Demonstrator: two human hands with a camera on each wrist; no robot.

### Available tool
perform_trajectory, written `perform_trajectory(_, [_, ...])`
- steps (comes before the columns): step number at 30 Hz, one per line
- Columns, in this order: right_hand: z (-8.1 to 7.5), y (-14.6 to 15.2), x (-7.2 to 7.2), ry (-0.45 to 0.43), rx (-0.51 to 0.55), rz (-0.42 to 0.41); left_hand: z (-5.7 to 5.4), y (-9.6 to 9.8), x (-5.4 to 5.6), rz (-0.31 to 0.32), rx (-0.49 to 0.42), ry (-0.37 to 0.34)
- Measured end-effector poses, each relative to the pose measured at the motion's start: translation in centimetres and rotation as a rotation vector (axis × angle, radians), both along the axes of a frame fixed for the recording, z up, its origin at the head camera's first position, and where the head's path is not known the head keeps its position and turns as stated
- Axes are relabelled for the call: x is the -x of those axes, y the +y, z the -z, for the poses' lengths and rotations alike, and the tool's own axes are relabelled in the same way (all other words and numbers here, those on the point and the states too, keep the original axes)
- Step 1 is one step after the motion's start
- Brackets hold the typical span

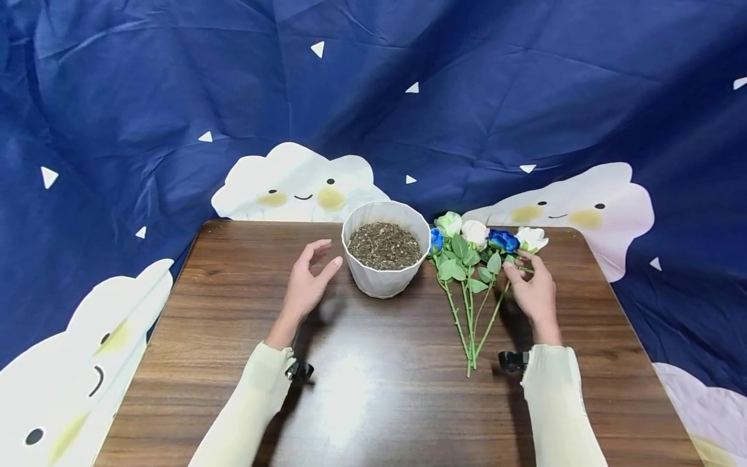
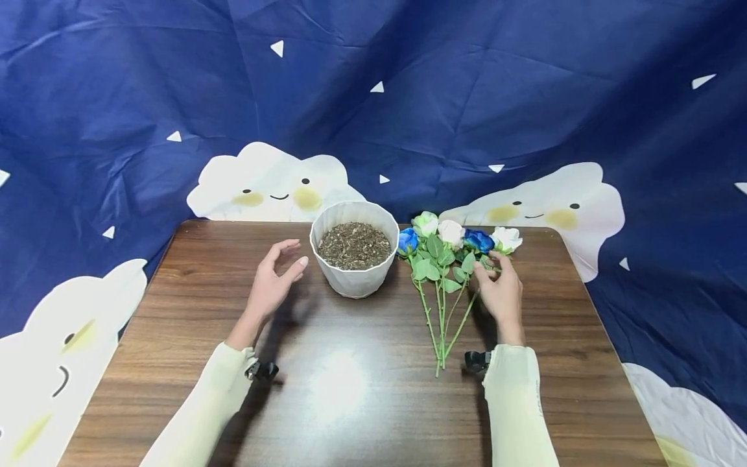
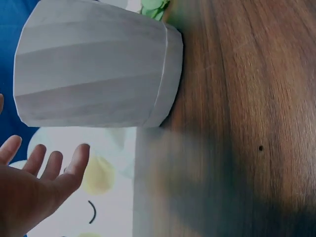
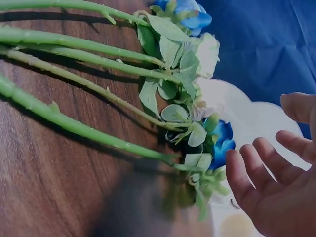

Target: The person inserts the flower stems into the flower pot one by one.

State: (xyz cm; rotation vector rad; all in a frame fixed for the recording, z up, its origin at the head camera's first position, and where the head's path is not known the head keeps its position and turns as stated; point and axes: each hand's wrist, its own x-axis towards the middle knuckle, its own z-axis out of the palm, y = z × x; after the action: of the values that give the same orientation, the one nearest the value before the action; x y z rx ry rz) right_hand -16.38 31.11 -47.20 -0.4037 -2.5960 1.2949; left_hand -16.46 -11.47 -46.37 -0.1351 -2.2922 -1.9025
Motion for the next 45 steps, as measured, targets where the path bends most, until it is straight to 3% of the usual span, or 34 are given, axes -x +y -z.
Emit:
perform_trajectory(10, [1.5,0.9,0.3,-0.047,0.263,0.068,-0.2,0.6,0.4,0.074,-0.235,-0.134])
perform_trajectory(15, [2.2,1.1,0.3,-0.065,0.459,0.128,-0.2,0.9,0.7,0.063,-0.279,-0.151])
perform_trajectory(24, [4.0,2.3,0.4,-0.110,0.666,0.221,-0.9,1.3,1.9,0.077,-0.347,-0.206])
perform_trajectory(30, [4.4,2.4,0.5,-0.159,0.701,0.214,-1.0,1.4,2.7,0.092,-0.421,-0.271])
perform_trajectory(36, [4.4,2.3,0.7,-0.222,0.694,0.193,-1.0,1.6,2.8,0.095,-0.411,-0.295])
perform_trajectory(45, [4.4,2.2,1.2,-0.225,0.690,0.196,-1.0,1.8,3.0,0.090,-0.417,-0.308])
